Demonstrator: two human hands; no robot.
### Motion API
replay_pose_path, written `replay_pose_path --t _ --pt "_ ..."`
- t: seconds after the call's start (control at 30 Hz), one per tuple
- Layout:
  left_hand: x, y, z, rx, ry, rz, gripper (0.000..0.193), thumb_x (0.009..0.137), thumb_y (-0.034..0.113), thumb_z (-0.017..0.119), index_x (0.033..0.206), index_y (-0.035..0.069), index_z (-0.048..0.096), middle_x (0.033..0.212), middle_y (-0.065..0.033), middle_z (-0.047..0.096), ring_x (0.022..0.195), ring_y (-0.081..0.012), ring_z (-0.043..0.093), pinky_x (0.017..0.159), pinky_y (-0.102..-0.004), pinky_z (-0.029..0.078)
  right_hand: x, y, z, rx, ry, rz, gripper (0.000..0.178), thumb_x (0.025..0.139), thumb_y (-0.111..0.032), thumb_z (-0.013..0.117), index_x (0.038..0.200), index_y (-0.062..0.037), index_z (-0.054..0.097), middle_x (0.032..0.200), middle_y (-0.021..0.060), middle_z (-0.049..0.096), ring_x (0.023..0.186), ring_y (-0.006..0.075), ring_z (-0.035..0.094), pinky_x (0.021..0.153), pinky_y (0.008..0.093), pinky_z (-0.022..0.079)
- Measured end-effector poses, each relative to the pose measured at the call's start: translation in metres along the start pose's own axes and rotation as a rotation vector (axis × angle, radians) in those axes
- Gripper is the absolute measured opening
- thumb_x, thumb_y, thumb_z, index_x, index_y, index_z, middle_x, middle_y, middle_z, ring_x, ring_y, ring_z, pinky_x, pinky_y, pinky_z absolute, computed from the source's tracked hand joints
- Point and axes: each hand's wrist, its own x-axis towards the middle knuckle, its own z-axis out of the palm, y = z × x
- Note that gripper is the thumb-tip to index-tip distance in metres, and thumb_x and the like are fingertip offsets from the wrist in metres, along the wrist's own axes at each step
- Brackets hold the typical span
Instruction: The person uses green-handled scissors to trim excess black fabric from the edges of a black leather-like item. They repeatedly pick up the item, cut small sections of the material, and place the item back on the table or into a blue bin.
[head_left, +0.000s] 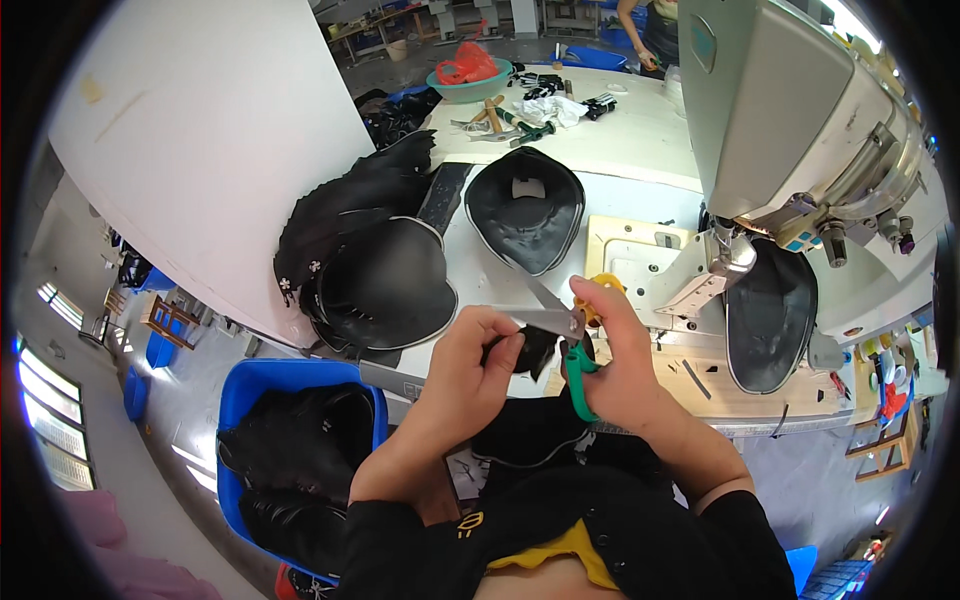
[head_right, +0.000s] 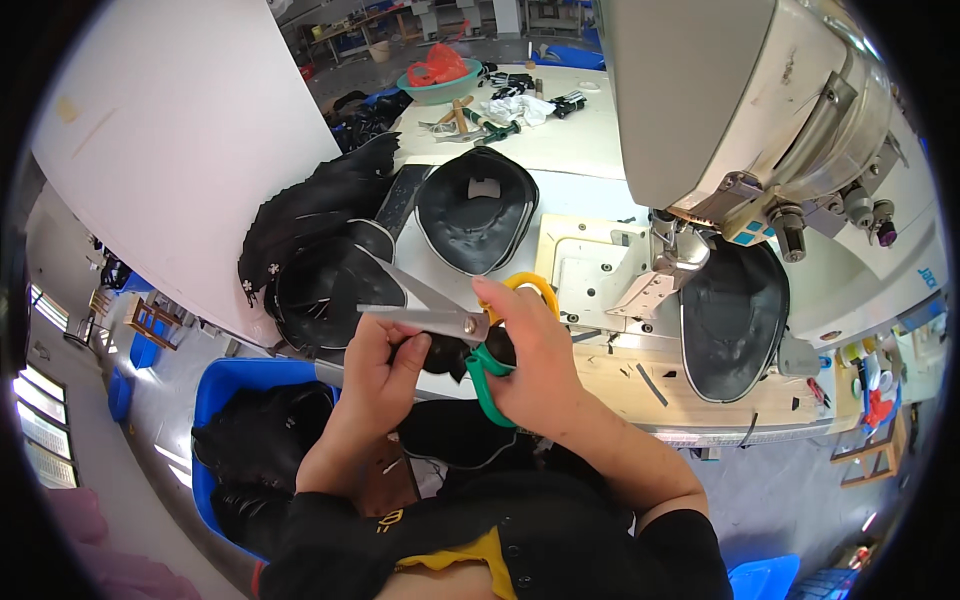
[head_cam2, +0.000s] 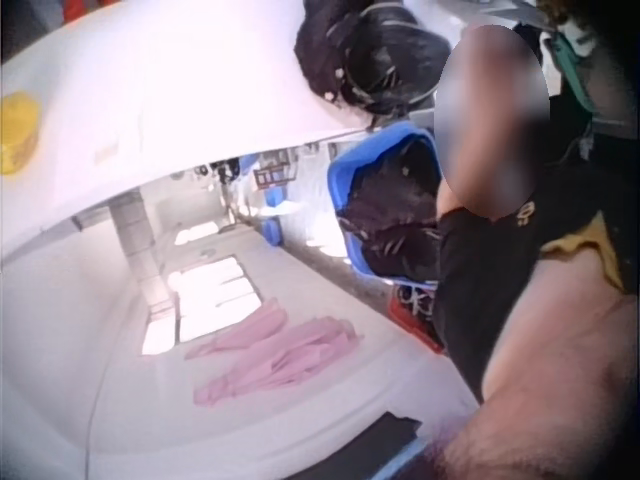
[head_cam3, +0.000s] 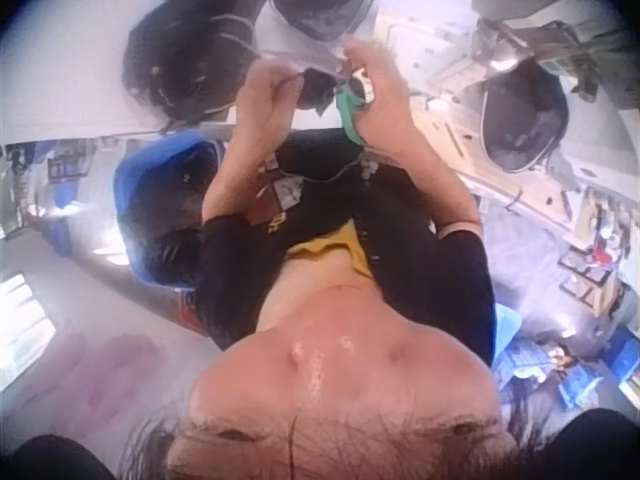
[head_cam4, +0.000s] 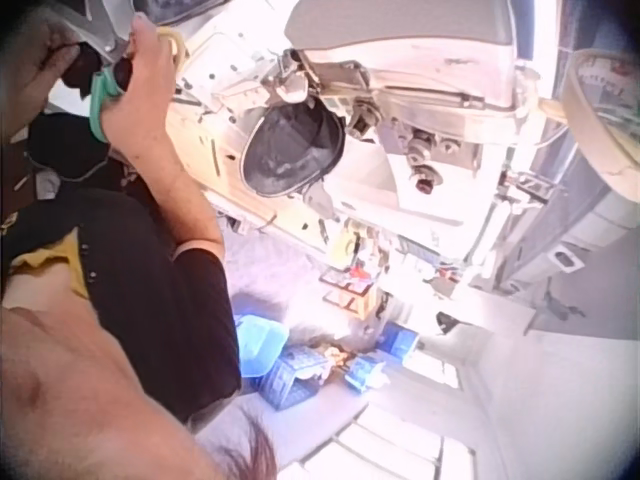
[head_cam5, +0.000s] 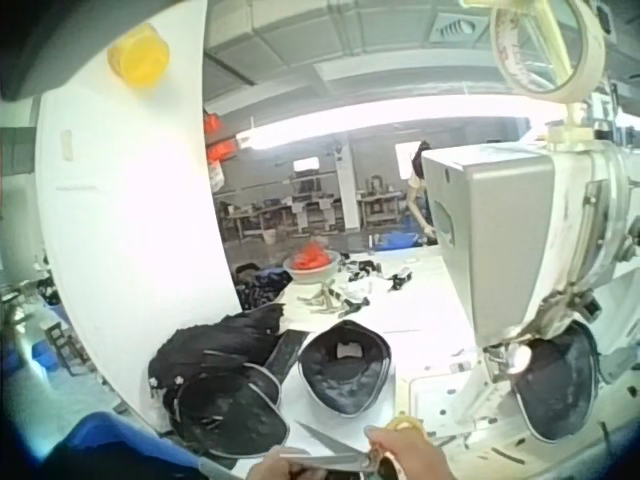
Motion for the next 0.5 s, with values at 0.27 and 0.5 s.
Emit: replay_pose_path --t 0.27,0.5 --pt "-0.002 -0.088 0.029 -1.071 -0.099 -0.614 0.014 0.092 0.011 0.055 0.103 0.008 0.046 0.088 -0.0082 0.064 0.073 -0.0128 0.063 0.063 -0.0239 0.052 -0.026 0.060 0.018 0.237 -0.019 0.474 0.064 0.071 0.003 0.070 0.129 -0.0100 0.044 0.085 0.0008 0.049 0.073 0.0099 0.046 0.066 0.0234 0.042" --pt "-0.007 -0.122 0.029 -1.041 0.017 -0.703 0.015 0.092 0.012 0.054 0.104 0.006 0.047 0.088 -0.0069 0.063 0.074 -0.0137 0.063 0.066 -0.0254 0.053 -0.019 0.036 0.016 0.084 -0.232 -0.008 0.067 0.067 0.001 0.071 0.128 -0.0094 0.045 0.094 0.0083 0.051 0.084 0.0232 0.050 0.075 0.0326 0.042"
